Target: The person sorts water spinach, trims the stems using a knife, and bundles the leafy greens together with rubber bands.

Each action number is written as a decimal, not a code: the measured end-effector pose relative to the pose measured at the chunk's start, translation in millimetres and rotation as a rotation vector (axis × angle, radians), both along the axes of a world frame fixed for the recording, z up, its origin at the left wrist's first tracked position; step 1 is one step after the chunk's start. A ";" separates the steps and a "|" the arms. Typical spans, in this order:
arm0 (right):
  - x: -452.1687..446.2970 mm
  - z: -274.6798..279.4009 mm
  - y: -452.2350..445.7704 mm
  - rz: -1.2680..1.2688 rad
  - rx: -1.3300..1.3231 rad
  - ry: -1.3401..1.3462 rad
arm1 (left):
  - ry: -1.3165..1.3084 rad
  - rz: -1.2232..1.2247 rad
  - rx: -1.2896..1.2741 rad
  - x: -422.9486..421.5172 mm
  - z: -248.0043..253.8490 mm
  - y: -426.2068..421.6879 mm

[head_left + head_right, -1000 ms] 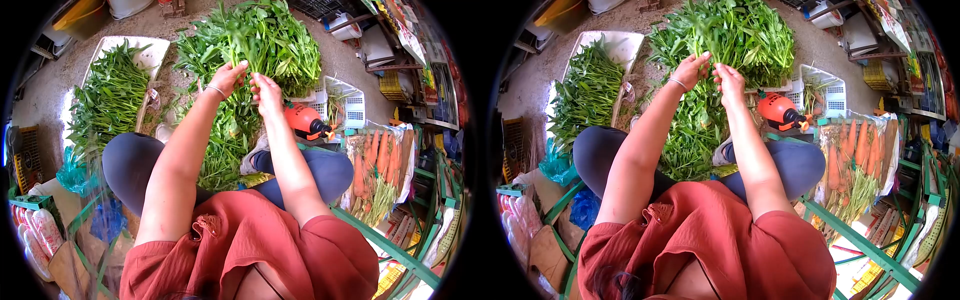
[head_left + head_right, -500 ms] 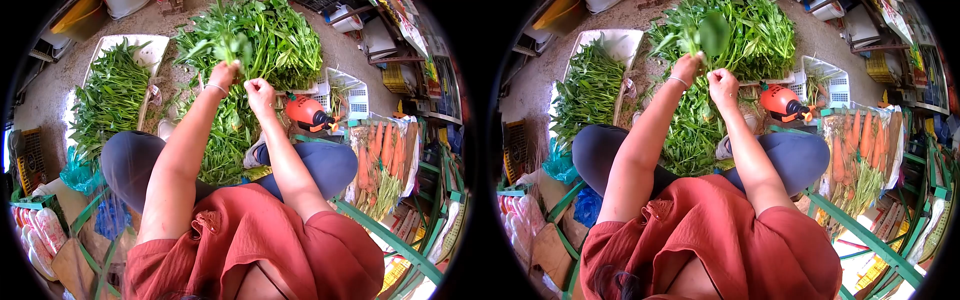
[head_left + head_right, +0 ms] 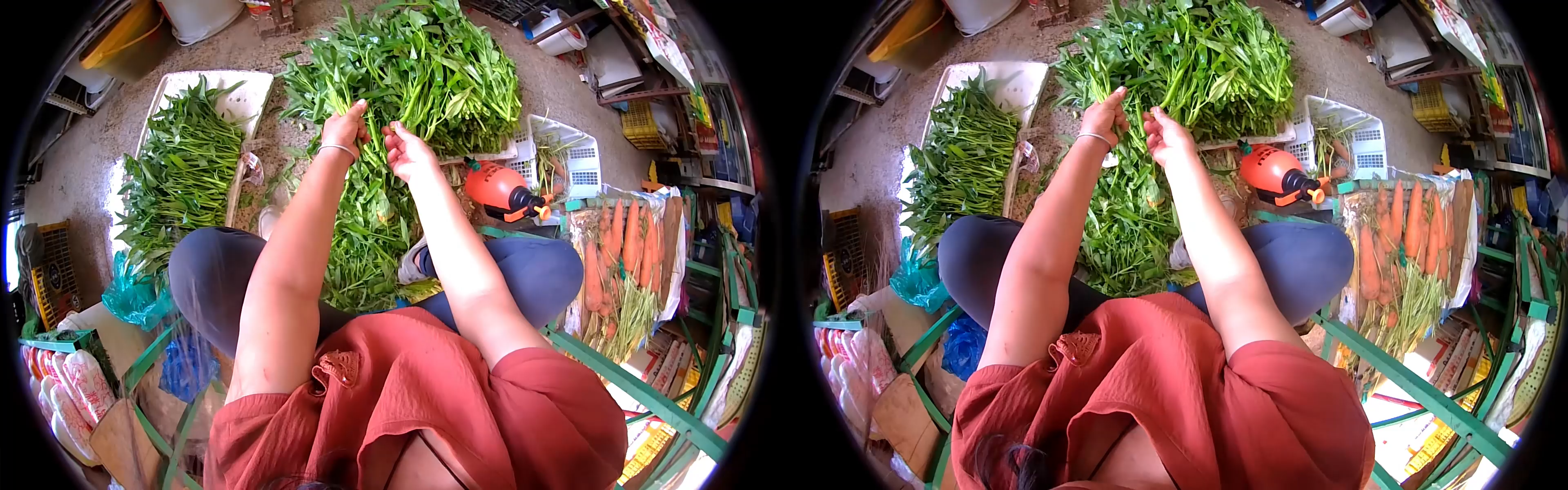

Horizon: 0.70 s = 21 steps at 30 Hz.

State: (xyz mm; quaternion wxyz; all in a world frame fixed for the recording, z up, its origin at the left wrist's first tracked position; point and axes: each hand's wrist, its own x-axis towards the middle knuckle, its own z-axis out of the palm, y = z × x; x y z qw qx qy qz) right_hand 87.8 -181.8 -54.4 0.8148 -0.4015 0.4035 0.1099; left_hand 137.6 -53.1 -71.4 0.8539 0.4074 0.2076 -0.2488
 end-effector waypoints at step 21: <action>-27.1 5.9 16.0 0.243 -0.692 -0.364 | -0.098 -0.264 0.057 -11.8 0.4 -4.5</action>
